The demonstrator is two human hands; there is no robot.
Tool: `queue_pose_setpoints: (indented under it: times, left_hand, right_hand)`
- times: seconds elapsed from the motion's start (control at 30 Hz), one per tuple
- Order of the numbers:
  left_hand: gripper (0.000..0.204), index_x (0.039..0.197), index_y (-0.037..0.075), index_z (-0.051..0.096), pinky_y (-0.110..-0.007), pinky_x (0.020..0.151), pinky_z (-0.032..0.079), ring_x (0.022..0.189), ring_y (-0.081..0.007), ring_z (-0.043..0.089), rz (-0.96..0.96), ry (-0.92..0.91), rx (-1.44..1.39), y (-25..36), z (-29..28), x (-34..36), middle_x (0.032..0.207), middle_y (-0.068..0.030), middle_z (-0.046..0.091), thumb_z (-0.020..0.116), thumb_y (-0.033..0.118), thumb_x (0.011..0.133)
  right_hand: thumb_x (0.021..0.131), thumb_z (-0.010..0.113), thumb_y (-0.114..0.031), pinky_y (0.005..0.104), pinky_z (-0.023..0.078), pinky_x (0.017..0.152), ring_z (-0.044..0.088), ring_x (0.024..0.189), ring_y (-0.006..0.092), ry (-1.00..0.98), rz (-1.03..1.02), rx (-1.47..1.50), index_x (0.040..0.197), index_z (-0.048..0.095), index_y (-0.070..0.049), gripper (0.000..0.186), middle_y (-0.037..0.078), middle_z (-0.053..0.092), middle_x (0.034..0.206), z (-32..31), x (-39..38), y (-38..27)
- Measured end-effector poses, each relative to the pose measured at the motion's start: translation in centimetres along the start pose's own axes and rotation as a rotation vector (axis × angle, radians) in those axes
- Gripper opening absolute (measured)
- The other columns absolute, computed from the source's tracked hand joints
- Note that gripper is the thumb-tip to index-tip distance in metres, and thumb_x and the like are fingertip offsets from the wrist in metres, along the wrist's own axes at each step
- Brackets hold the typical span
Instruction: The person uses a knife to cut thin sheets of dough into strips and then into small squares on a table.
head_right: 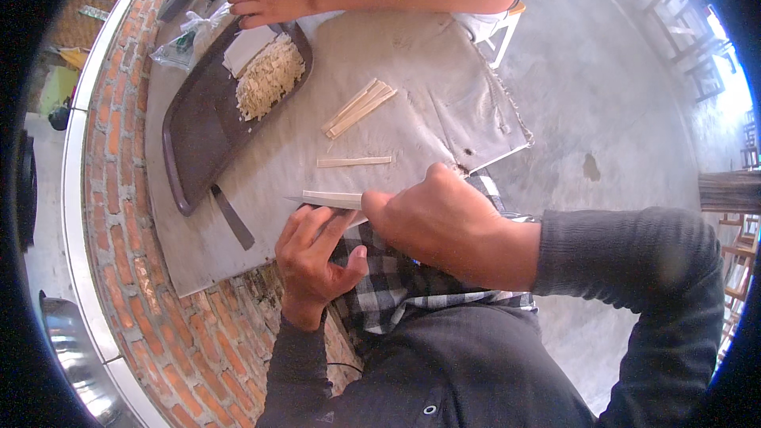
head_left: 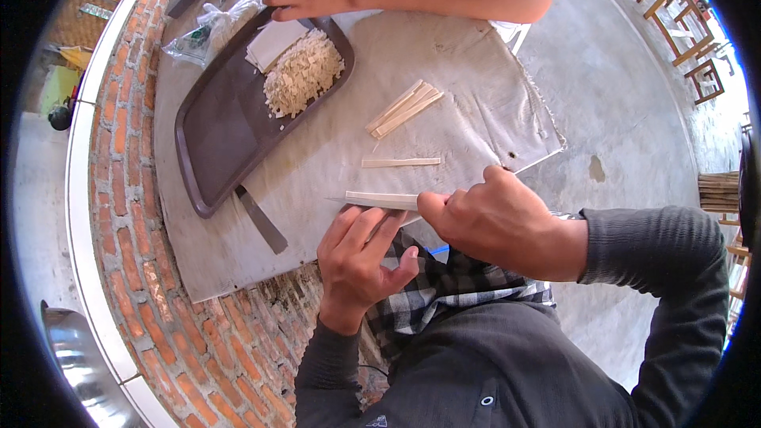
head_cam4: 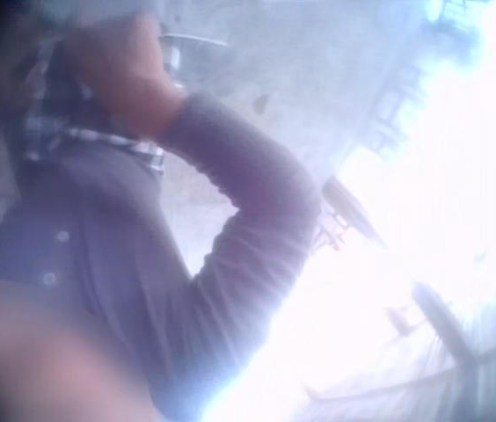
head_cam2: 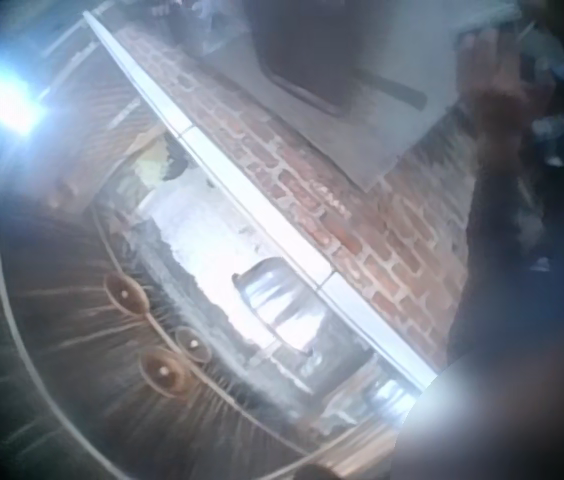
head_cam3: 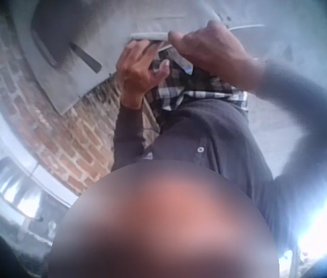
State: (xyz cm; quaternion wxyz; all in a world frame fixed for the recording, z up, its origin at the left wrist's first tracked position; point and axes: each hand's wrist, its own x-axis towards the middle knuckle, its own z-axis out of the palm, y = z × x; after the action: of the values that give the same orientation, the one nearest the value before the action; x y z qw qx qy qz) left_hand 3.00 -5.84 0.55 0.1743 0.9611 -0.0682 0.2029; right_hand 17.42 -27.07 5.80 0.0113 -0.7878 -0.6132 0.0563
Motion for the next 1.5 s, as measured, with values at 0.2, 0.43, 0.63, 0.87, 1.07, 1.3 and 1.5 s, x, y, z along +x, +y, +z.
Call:
queue_pose_setpoints:
  times: [0.2,0.43,0.63,0.87,1.07,1.3,1.5]
  left_hand:
    - [0.048,0.128,0.007,0.087,-0.051,0.099,0.062,0.112,-0.0379,0.073,-0.021,-0.003,-0.036,0.1,-0.2,-0.2,0.119,-0.0116,0.077,0.08,0.035,0.089]
    - [0.039,0.118,0.003,0.084,-0.051,0.099,0.061,0.114,-0.0395,0.073,-0.023,-0.013,-0.088,0.2,-0.2,0.5,0.123,-0.0143,0.078,0.08,0.031,0.091]
    - [0.039,0.122,0.006,0.086,-0.052,0.102,0.061,0.115,-0.0402,0.073,-0.025,0.007,-0.069,-0.3,0.1,-0.3,0.125,-0.0144,0.078,0.079,0.029,0.09]
    - [0.047,0.131,0.007,0.086,-0.048,0.104,0.062,0.115,-0.035,0.074,0.033,0.014,-0.011,-0.3,-0.2,-0.1,0.124,-0.0108,0.079,0.08,0.032,0.092]
    - [0.046,0.13,0.008,0.087,-0.048,0.106,0.062,0.117,-0.0356,0.074,-0.001,-0.015,0.001,-0.2,0.2,-0.3,0.124,-0.0106,0.079,0.079,0.033,0.092]
    - [0.046,0.129,0.01,0.088,-0.05,0.106,0.063,0.114,-0.0343,0.076,0.004,0.01,0.027,-0.6,0.3,-0.5,0.126,-0.0088,0.08,0.077,0.035,0.091]
    - [0.046,0.127,0.01,0.09,-0.053,0.109,0.063,0.111,-0.0317,0.077,0.009,0.041,-0.013,-0.9,0.9,-0.6,0.122,-0.0069,0.082,0.075,0.036,0.092]
  right_hand:
    - [0.094,0.08,-0.016,0.0351,0.053,0.057,0.079,0.065,0.0208,0.012,-0.043,0.02,0.1,0.062,-0.004,0.023,-0.001,0.068,0.068,-0.4,0.0,0.0]
    - [0.089,0.084,-0.013,0.0375,0.056,0.058,0.081,0.072,0.0239,0.144,-0.145,0.082,0.105,0.061,0.0,0.031,0.003,0.07,0.072,0.3,2.1,0.5]
    - [0.092,0.083,-0.012,0.0375,0.056,0.057,0.083,0.075,0.025,0.095,-0.092,0.083,0.108,0.059,0.0,0.031,0.005,0.072,0.075,0.6,2.2,0.0]
    - [0.098,0.078,-0.013,0.039,0.056,0.058,0.082,0.069,0.0246,-0.109,0.041,0.03,0.107,0.061,-0.002,0.022,0.006,0.075,0.075,-1.5,-3.0,0.7]
    - [0.097,0.079,-0.014,0.0376,0.055,0.056,0.08,0.065,0.0239,0.074,-0.079,0.104,0.104,0.059,-0.002,0.024,0.002,0.07,0.07,0.8,2.0,0.1]
    - [0.099,0.079,-0.016,0.0355,0.055,0.055,0.082,0.071,0.0232,-0.101,-0.008,0.064,0.105,0.064,-0.002,0.021,0.004,0.076,0.075,-1.5,-0.2,1.2]
    - [0.1,0.077,-0.013,0.0377,0.054,0.059,0.075,0.058,0.023,-0.06,0.088,0.031,0.104,0.054,-0.007,0.024,0.004,0.067,0.062,-1.5,-2.7,3.4]
